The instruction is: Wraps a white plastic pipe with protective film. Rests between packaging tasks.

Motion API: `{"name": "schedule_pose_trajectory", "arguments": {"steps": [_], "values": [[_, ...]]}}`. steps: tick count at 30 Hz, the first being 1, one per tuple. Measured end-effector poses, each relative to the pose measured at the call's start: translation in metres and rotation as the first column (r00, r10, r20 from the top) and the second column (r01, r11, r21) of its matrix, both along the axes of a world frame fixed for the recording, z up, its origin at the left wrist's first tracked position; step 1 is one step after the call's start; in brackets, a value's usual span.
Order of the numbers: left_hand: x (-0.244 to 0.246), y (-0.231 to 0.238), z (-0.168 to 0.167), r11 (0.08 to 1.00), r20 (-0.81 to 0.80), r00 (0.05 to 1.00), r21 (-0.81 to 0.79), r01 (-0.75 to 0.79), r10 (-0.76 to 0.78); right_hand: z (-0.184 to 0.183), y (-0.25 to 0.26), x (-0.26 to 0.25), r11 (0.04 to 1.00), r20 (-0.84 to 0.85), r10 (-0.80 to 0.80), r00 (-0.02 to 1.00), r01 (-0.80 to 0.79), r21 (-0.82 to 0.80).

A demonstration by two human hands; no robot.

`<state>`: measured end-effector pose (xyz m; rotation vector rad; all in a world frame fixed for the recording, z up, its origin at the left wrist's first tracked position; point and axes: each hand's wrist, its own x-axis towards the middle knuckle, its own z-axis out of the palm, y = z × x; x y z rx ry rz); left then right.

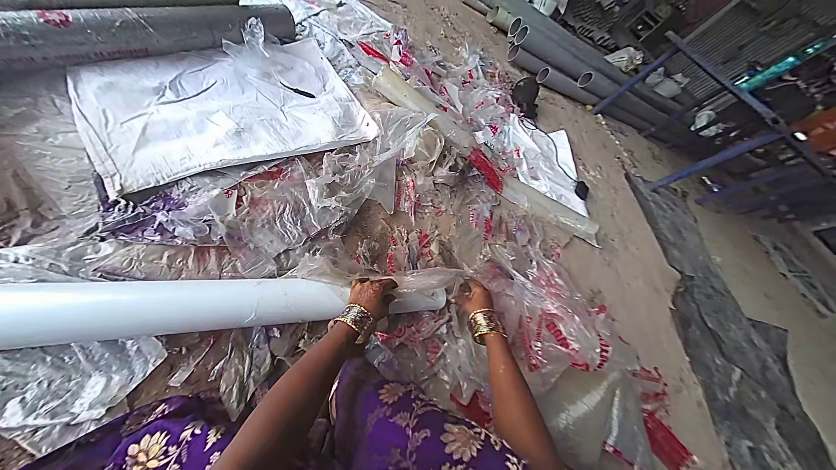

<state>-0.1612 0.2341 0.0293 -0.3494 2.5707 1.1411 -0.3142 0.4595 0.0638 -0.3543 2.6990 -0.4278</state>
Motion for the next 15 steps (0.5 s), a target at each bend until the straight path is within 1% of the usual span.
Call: {"name": "schedule_pose_trajectory", "arguments": {"steps": [2,3,5,7,9,11,13,15], "values": [[0.004,0.002,0.000,1.000,-0.002,1.000,0.010,0.002,-0.002,-0.010,-0.006,0.004,0.998,-0.017,0.039,0.999,-0.038,0.052],[0.004,0.001,0.000,1.000,0.003,1.000,0.010,-0.002,0.001,-0.009,-0.012,0.003,0.994,-0.017,0.045,0.999,-0.043,0.097],[0.003,0.000,0.001,1.000,0.010,1.000,0.010,-0.013,0.013,0.001,-0.024,-0.002,0.988,-0.009,0.037,0.999,-0.035,0.153],[0.004,0.000,0.002,1.000,0.033,0.999,0.005,-0.012,0.012,0.017,-0.034,-0.009,0.987,-0.002,0.028,1.000,-0.027,0.159],[0.005,0.001,0.003,1.000,0.040,0.999,0.005,-0.011,0.010,0.029,-0.036,-0.017,0.980,0.064,0.048,0.997,-0.060,0.190],[0.006,0.001,0.002,1.000,0.044,0.999,0.010,-0.010,0.010,0.030,-0.028,-0.018,0.968,0.171,0.077,0.982,-0.115,0.224],[0.004,0.000,0.002,1.000,0.046,0.999,0.013,-0.017,0.016,0.018,-0.016,-0.011,0.970,0.217,0.111,0.970,-0.153,0.187],[0.003,-0.002,0.003,1.000,0.056,0.998,0.014,-0.014,0.013,-0.005,-0.005,0.001,0.988,0.160,0.102,0.982,-0.119,0.096]]}}
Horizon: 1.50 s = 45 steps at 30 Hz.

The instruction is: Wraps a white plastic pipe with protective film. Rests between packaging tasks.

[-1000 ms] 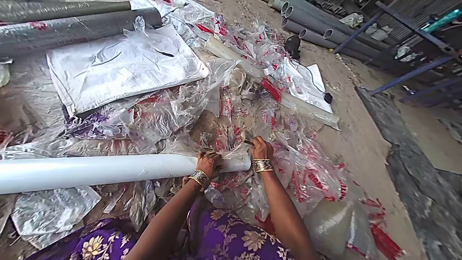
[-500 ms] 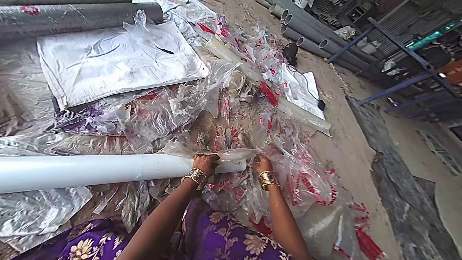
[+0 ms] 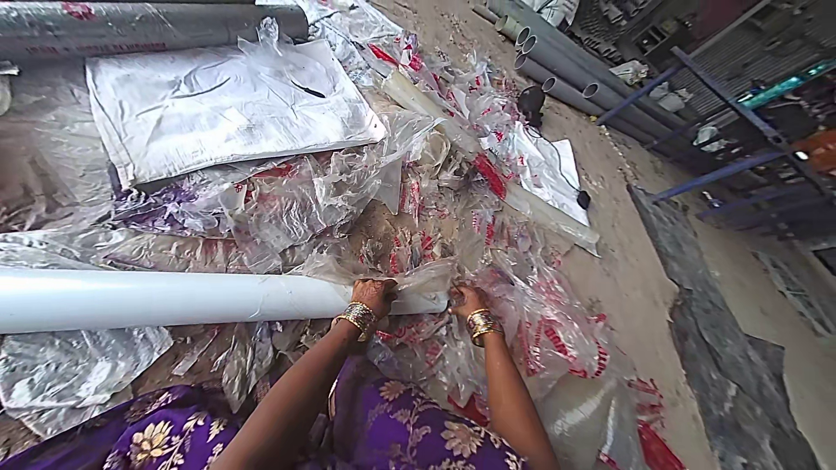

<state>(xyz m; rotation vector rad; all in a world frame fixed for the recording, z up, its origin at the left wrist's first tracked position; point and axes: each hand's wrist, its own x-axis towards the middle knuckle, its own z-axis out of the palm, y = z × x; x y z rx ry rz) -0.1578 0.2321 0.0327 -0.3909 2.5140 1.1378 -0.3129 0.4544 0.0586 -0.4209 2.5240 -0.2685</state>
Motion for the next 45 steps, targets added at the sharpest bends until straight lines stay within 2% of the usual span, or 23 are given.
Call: {"name": "schedule_pose_trajectory", "arguments": {"steps": [2,4,7,10,17,19,21,23,25,26,28,30,32,35,40,45], "values": [[0.000,0.000,0.000,1.000,0.002,1.000,-0.005,0.004,-0.004,-0.017,0.002,0.007,0.996,-0.106,-0.066,0.992,0.059,-0.062],[0.001,0.002,-0.002,1.000,0.002,1.000,-0.009,0.003,-0.003,-0.015,-0.003,0.008,0.995,-0.160,-0.099,0.982,0.100,-0.004],[0.001,0.001,-0.002,1.000,0.001,1.000,-0.010,0.005,-0.005,0.004,-0.019,0.000,0.994,-0.180,-0.071,0.981,0.084,0.065],[0.003,0.004,-0.002,1.000,0.004,1.000,-0.018,0.006,-0.006,0.023,-0.034,-0.011,0.996,-0.213,-0.064,0.975,0.074,0.040],[0.008,0.011,0.001,0.999,0.027,0.999,-0.034,0.029,-0.028,0.044,-0.069,-0.024,0.988,-0.191,0.020,0.981,0.009,0.152],[0.011,0.013,0.003,0.999,0.034,0.999,-0.028,0.024,-0.023,0.046,-0.071,-0.023,0.995,-0.161,0.029,0.987,-0.012,0.104],[0.013,0.016,0.006,1.000,0.040,0.999,-0.002,-0.007,0.007,0.045,-0.062,-0.025,0.999,-0.118,-0.003,0.993,-0.003,-0.047],[0.015,0.019,0.009,0.998,0.069,0.997,0.029,-0.048,0.046,0.045,-0.043,-0.026,0.973,-0.052,-0.092,0.994,0.079,-0.219],[0.016,0.020,0.013,0.989,0.085,0.991,0.090,-0.113,0.106,0.042,-0.020,-0.022,0.897,0.009,-0.228,0.974,0.213,-0.388],[0.015,0.019,0.015,0.981,0.096,0.986,0.128,-0.147,0.135,0.041,-0.010,-0.018,0.880,0.015,-0.282,0.959,0.265,-0.393],[0.012,0.017,0.018,0.957,0.126,0.972,0.191,-0.218,0.197,0.032,0.010,-0.005,0.917,0.014,-0.317,0.948,0.310,-0.251],[0.005,0.014,0.017,0.919,0.167,0.949,0.251,-0.304,0.268,0.019,0.020,0.016,0.945,0.097,-0.309,0.946,0.316,-0.078],[0.002,0.010,0.011,0.880,0.191,0.928,0.305,-0.365,0.319,0.009,0.021,0.036,0.936,0.219,-0.341,0.914,0.352,-0.013],[-0.001,0.006,0.003,0.851,0.205,0.924,0.364,-0.379,0.324,-0.006,0.016,0.055,0.851,0.294,-0.477,0.828,0.519,-0.079],[-0.003,0.002,-0.005,0.811,0.158,0.913,0.420,-0.407,0.376,0.005,-0.017,0.079,0.641,0.293,-0.658,0.694,0.720,-0.266],[-0.009,0.000,-0.010,0.770,0.150,0.890,0.455,-0.448,0.430,-0.010,-0.042,0.101,0.662,0.288,-0.620,0.730,0.684,-0.307]]}}
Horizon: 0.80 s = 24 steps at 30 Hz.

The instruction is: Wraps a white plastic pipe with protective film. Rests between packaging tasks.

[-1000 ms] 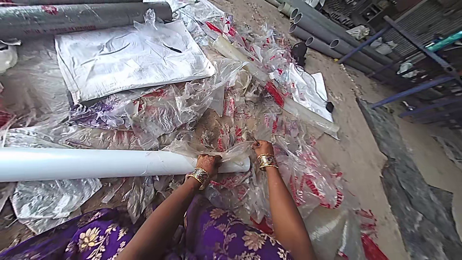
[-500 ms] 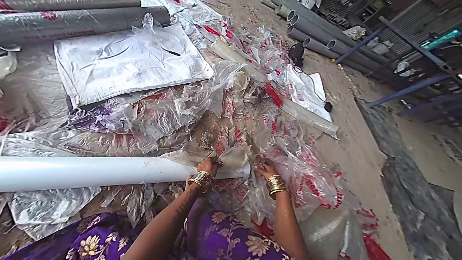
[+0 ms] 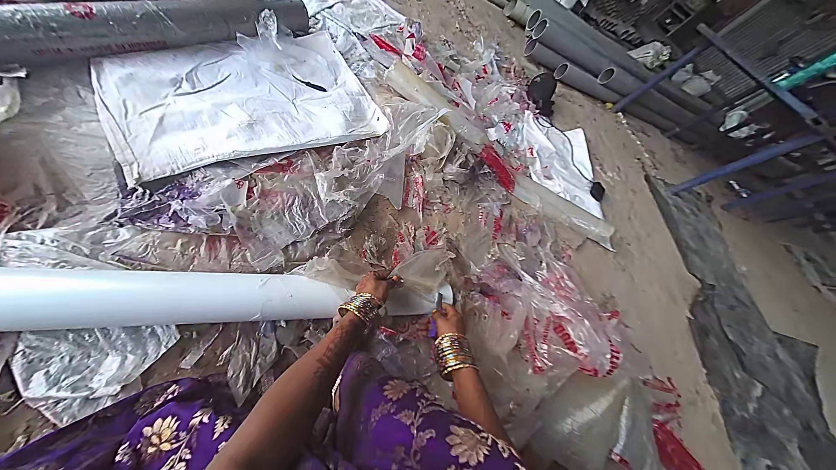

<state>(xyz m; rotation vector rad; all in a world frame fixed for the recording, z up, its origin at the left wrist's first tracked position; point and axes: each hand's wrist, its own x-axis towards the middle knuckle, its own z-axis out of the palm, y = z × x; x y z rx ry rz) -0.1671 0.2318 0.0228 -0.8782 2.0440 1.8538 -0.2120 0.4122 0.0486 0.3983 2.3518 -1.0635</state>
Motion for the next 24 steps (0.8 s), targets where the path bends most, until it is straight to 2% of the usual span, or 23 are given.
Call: {"name": "schedule_pose_trajectory", "arguments": {"steps": [4,6,9,12,14,17,19,24], "values": [[0.003,0.003,-0.003,0.998,-0.047,0.997,0.008,-0.061,0.061,0.000,-0.022,0.015,0.997,0.008,0.073,0.997,-0.073,0.037],[0.003,0.003,-0.004,0.997,-0.057,0.995,0.017,-0.077,0.078,0.002,-0.028,0.020,0.995,0.050,0.099,0.994,-0.099,-0.006],[0.002,0.002,-0.005,0.996,-0.067,0.994,0.025,-0.087,0.088,0.008,-0.026,0.024,0.988,0.042,-0.031,0.999,0.037,-0.151],[0.003,0.002,-0.004,0.995,-0.070,0.992,0.033,-0.099,0.101,0.006,-0.022,0.014,0.957,-0.002,-0.206,0.979,0.201,-0.208],[0.002,0.003,-0.005,0.994,-0.086,0.991,0.035,-0.104,0.106,-0.001,-0.023,0.008,0.958,0.000,-0.208,0.978,0.204,-0.200],[0.003,0.004,-0.007,0.990,-0.106,0.985,0.053,-0.128,0.133,-0.002,-0.027,0.013,0.984,0.005,-0.112,0.994,0.112,-0.139],[0.003,0.003,-0.008,0.990,-0.112,0.985,0.056,-0.128,0.133,0.005,-0.026,0.016,0.976,0.070,-0.095,0.993,0.107,-0.191],[0.004,0.003,-0.008,0.992,-0.117,0.985,0.042,-0.123,0.127,0.009,-0.022,0.009,0.917,0.039,-0.298,0.954,0.298,-0.266]]}}
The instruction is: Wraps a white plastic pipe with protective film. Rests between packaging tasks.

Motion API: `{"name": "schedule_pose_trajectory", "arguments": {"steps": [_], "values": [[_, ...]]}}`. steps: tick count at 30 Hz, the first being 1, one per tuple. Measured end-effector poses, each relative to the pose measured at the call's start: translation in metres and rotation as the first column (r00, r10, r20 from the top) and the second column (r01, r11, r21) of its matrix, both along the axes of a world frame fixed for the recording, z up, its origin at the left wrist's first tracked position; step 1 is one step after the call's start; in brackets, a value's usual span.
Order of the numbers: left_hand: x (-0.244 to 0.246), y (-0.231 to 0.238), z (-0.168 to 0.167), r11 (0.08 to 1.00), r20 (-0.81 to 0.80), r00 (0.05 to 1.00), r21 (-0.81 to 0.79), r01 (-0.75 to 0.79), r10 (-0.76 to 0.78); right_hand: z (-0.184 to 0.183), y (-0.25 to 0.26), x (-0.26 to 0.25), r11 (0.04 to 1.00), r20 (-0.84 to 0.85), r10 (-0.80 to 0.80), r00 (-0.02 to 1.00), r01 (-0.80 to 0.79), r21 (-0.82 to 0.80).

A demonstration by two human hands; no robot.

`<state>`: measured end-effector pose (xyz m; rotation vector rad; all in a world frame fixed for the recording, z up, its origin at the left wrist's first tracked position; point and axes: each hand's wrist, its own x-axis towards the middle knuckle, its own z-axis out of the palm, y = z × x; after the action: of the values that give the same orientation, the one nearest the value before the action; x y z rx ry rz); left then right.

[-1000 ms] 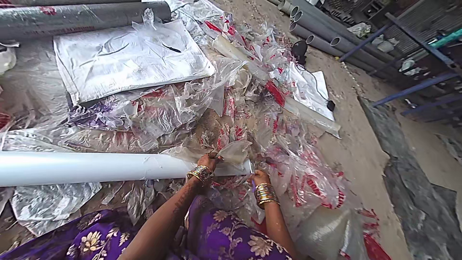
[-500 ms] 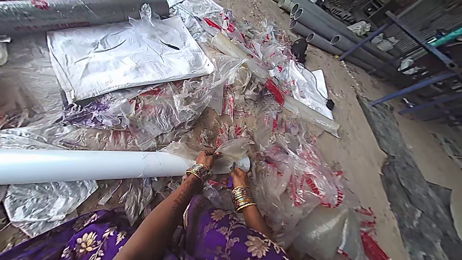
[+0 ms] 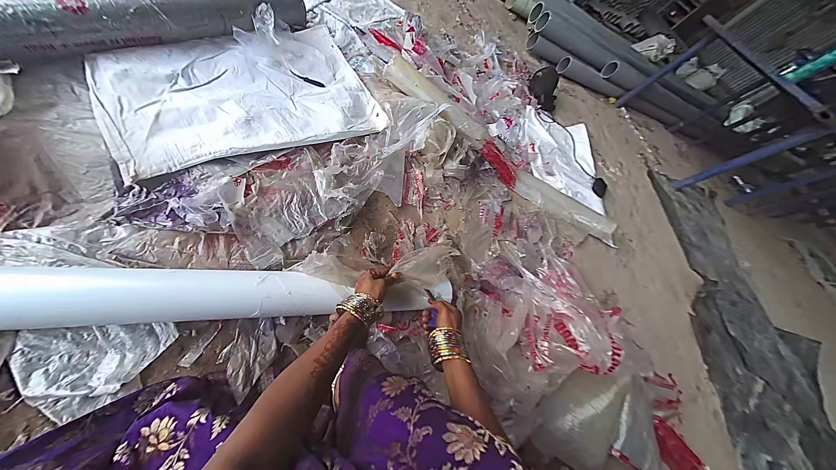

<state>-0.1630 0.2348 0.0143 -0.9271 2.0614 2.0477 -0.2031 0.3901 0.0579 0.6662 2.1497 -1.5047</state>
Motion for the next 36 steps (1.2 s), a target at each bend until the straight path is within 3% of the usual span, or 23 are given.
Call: {"name": "schedule_pose_trajectory", "arguments": {"steps": [6,11,17,23,26,30,33,36], "values": [[0.000,-0.001,-0.002,1.000,-0.014,1.000,0.008,0.005,-0.005,-0.010,0.010,-0.004,0.990,-0.137,0.036,0.990,-0.017,0.141],[0.000,0.000,-0.004,1.000,-0.031,1.000,0.019,0.007,-0.006,-0.028,0.015,-0.018,0.949,-0.123,0.081,0.989,-0.039,0.312],[0.001,0.001,-0.003,0.999,-0.026,1.000,0.032,-0.003,0.004,-0.035,0.019,-0.014,0.932,-0.181,0.050,0.982,0.019,0.363],[0.001,-0.002,0.000,0.999,-0.013,0.999,-0.003,0.048,-0.048,-0.039,0.008,-0.013,0.802,0.000,0.369,0.929,-0.318,0.506],[0.001,-0.001,-0.001,0.999,-0.009,0.999,-0.001,0.043,-0.043,-0.041,0.001,-0.013,0.793,0.031,0.387,0.921,-0.350,0.499],[0.000,-0.001,-0.003,0.999,-0.035,0.999,0.008,0.042,-0.042,-0.032,0.002,-0.011,0.854,0.011,0.362,0.932,-0.337,0.398],[0.001,-0.004,-0.002,0.999,-0.036,0.999,0.026,0.037,-0.037,-0.019,0.007,-0.012,0.932,-0.046,0.238,0.970,-0.214,0.291],[0.001,-0.001,-0.005,0.999,-0.044,0.999,0.039,0.016,-0.014,-0.026,0.010,-0.020,0.934,-0.052,0.173,0.984,-0.147,0.326]]}}
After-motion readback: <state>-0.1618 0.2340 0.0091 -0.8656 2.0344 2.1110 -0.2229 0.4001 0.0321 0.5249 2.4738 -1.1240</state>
